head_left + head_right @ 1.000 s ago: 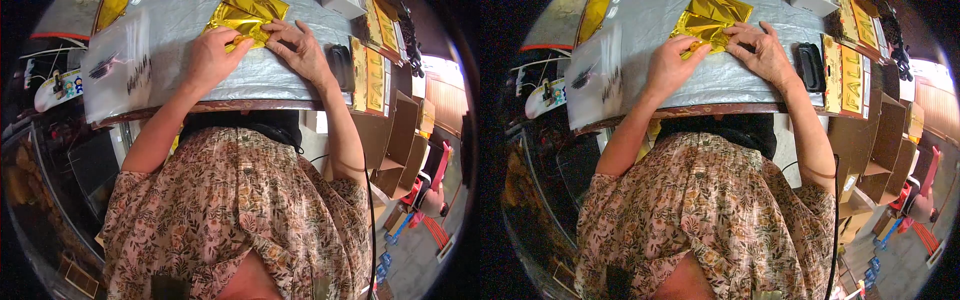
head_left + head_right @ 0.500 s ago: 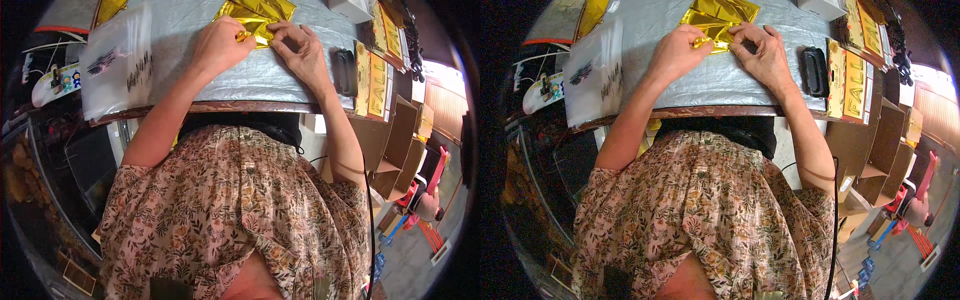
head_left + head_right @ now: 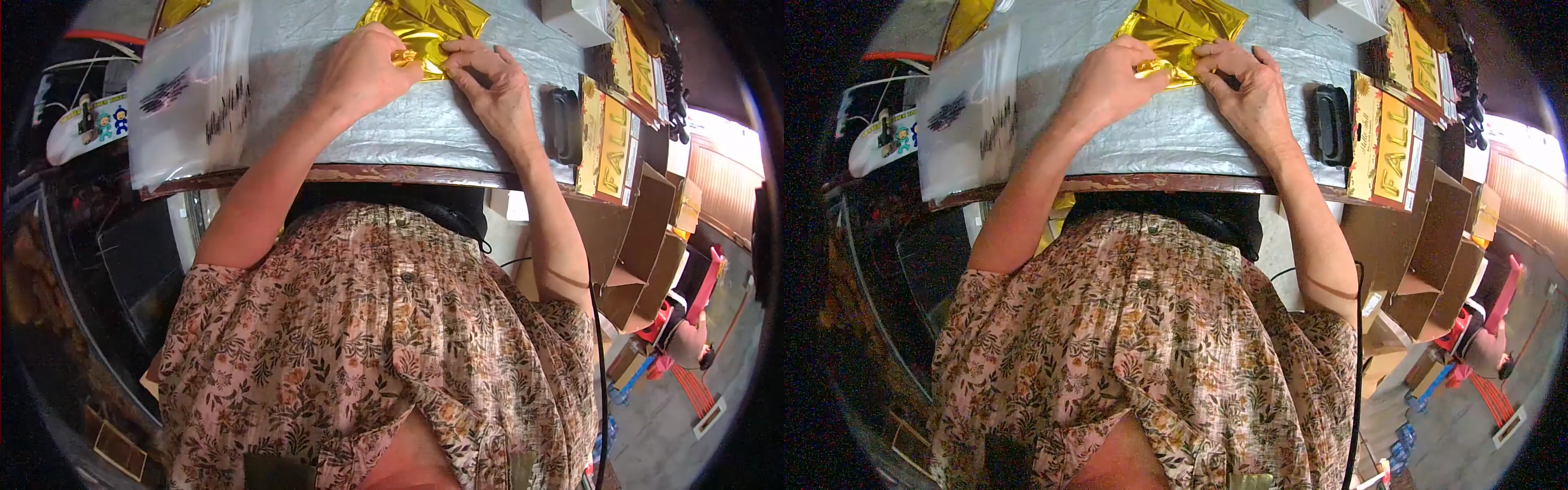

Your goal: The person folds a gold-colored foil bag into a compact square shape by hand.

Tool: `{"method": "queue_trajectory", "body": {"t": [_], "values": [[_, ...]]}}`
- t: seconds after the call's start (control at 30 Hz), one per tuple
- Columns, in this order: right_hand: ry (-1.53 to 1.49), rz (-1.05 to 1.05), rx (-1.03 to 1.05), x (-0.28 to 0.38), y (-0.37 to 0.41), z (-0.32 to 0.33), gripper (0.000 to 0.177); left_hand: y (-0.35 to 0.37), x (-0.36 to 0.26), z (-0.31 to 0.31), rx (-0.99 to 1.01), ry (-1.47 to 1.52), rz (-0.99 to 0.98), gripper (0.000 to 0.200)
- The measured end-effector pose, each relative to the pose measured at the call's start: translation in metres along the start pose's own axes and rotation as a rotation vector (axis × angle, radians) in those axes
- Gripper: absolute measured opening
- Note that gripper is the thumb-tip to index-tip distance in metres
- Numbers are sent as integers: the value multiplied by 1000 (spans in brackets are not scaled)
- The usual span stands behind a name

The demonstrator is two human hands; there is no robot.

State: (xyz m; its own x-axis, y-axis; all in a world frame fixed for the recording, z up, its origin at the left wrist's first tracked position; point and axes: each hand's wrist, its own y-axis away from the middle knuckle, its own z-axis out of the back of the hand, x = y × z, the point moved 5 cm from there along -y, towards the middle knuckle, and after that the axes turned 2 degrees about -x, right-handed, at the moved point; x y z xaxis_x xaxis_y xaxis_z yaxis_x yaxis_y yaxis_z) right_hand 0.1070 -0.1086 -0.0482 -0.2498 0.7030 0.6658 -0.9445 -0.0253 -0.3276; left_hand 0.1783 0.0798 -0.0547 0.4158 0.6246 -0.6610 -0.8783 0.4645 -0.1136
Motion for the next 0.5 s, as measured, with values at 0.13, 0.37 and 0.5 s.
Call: {"method": "queue_trajectory", "body": {"t": [0.13, 0.37, 0.5], "values": [[11, 2, 18, -1, 1, -1, 12, 7, -17, 12, -118, -61, -74, 35], [27, -11, 23, -2, 2, -2, 13, 20, -41, 23, -127, -291, -708, 20], [27, 20, 15, -1, 4, -4, 12, 19, -39, 26, -94, -348, -810, 13]]}}
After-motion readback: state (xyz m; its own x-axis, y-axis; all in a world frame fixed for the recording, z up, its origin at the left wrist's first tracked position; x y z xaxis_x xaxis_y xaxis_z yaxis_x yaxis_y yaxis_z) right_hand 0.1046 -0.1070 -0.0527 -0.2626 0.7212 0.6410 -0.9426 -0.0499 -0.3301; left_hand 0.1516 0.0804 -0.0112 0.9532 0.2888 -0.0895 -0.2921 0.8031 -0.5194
